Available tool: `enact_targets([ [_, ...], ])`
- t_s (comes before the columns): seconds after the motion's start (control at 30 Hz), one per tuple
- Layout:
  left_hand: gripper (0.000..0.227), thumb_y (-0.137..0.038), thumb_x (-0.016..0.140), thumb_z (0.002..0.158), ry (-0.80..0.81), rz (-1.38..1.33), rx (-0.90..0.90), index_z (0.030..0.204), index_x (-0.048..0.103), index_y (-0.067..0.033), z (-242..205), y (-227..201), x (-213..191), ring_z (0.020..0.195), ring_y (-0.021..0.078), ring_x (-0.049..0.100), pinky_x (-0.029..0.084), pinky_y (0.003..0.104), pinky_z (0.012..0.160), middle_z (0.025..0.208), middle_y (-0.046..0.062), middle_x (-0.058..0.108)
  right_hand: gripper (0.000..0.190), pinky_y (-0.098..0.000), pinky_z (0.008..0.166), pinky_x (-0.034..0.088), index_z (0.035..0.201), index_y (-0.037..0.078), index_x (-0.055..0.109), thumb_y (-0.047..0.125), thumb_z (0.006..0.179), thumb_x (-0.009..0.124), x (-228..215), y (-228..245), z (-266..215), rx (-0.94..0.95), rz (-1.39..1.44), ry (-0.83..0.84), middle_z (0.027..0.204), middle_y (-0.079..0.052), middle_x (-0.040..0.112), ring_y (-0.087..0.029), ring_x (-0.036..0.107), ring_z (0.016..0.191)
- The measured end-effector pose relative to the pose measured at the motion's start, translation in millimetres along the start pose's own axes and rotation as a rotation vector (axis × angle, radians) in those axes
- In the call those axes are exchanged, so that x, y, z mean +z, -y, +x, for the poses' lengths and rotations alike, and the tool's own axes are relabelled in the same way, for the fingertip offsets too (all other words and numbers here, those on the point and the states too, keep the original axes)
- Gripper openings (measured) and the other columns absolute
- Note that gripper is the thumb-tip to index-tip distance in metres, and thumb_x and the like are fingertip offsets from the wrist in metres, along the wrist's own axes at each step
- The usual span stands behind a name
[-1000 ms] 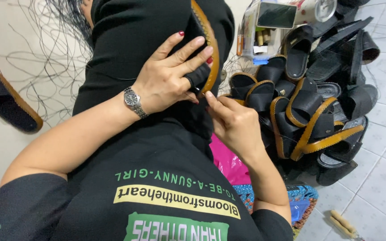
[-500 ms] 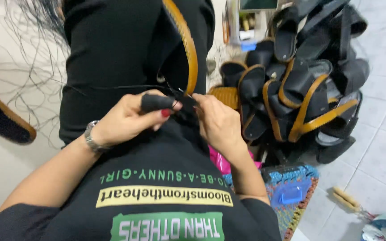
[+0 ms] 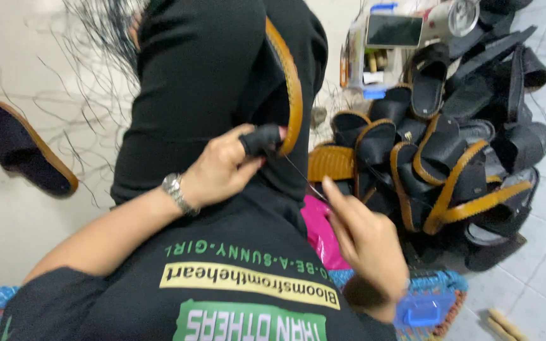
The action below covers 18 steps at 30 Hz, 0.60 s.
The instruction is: The person is sewing a black and brown sandal using a needle and thread. They are sitting on the floor with their legs crossed, holding the sandal in their left hand and using a needle in their right hand to stitch the sole to the upper part of the sandal.
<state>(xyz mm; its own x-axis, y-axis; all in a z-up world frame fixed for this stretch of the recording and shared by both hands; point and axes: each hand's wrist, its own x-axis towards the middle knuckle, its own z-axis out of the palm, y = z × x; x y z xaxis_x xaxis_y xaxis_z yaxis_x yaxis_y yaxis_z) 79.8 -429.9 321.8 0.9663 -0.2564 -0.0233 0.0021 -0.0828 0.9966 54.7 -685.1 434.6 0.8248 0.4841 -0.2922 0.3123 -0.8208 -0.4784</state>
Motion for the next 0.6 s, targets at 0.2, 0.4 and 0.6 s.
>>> enact_targets([
  [0.2, 0.038, -0.005, 0.078, 0.086, -0.071, 0.004, 0.139, 0.123, 0.068, -0.0036, 8.9, 10.1, 4.7, 0.062, 0.0208, 0.06, 0.053, 0.033, 0.061, 0.079, 0.007, 0.062, 0.007, -0.0321, 0.068, 0.057, 0.085, -0.002, 0.078, 0.001, 0.079, 0.081, 79.2, -36.9, 38.4, -0.145, 0.874, -0.438, 0.085, -0.018, 0.071, -0.027, 0.07, 0.077],
  [0.4, 0.047, -0.004, 0.08, 0.084, -0.093, -0.089, 0.134, 0.128, 0.067, -0.0035, 7.0, 20.7, 13.4, 0.06, 0.0152, 0.059, 0.05, 0.028, 0.058, 0.091, 0.006, 0.069, 0.015, -0.0242, 0.037, 0.05, 0.076, -0.007, 0.067, 0.002, 0.084, 0.077, 91.8, -49.6, 37.4, -0.144, 1.247, -0.286, 0.09, -0.027, 0.069, -0.015, 0.061, 0.052],
  [0.6, 0.044, -0.011, 0.079, 0.088, -0.034, -0.02, 0.117, 0.128, 0.064, -0.0019, 10.9, 36.9, 22.1, 0.067, 0.0245, 0.066, 0.053, 0.034, 0.061, 0.095, 0.01, 0.072, 0.009, -0.0275, 0.05, 0.045, 0.08, -0.003, 0.068, 0.0, 0.087, 0.073, 102.7, -108.0, 22.7, -0.075, 1.047, -0.253, 0.068, -0.011, 0.063, -0.012, 0.053, 0.056],
])
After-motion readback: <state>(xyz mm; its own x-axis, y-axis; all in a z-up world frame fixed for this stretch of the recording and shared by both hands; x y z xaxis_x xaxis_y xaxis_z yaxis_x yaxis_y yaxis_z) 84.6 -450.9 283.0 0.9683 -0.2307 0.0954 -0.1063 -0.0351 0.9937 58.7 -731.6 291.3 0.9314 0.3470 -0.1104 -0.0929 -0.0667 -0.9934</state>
